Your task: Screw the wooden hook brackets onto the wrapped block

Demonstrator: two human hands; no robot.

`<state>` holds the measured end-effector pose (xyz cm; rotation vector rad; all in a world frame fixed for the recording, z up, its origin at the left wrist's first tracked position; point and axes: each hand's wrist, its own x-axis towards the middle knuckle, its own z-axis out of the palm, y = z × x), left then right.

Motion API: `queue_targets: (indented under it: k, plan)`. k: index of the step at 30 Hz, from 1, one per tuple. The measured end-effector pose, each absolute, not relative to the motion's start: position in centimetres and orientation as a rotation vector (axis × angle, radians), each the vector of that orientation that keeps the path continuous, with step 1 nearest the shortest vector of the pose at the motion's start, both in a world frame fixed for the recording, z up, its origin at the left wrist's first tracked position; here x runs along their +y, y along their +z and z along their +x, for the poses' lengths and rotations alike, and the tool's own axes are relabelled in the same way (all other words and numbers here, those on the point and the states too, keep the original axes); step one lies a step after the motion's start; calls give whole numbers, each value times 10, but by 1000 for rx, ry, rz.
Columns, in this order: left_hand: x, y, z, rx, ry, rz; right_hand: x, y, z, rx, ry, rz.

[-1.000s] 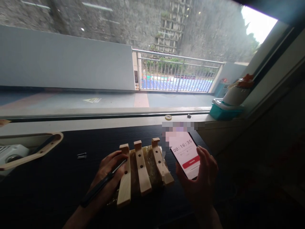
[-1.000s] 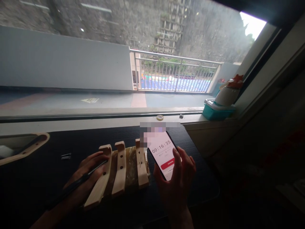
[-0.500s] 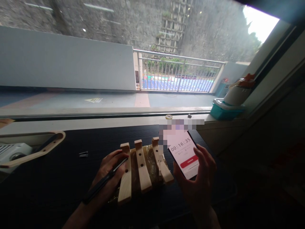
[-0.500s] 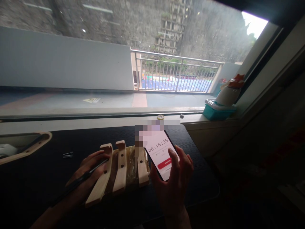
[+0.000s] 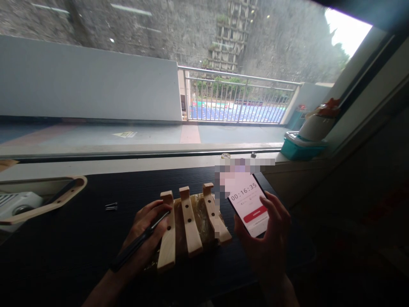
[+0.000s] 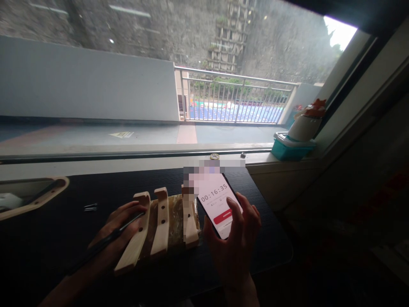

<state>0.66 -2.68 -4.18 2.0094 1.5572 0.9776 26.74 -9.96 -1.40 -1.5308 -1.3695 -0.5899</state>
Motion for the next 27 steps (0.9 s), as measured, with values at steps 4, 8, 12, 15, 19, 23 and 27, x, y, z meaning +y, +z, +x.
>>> queue_targets:
  k: [4, 8, 12, 15, 19, 23, 27]
  plan:
    - [-27, -40, 8, 1580, 988, 2026, -97, -35, 304, -1301, -580, -1810]
    - [-27, -39, 9, 1568, 1007, 2038, -99, -61, 345, -1223, -515, -2131]
    - [-28, -36, 9, 1553, 1007, 2026, -105, -70, 357, -1212, -409, -2359]
    - [-29, -33, 10, 1536, 999, 2013, -109, -73, 355, -1258, -348, -2410]
    - [-30, -32, 10, 1516, 981, 2008, -112, -74, 360, -1356, -320, -2470]
    - [-31, -32, 11, 1520, 995, 2015, -110, -43, 354, -1482, -343, -2427]
    - [-33, -29, 13, 1512, 1044, 2051, -103, 28, 288, -1679, -383, -1735]
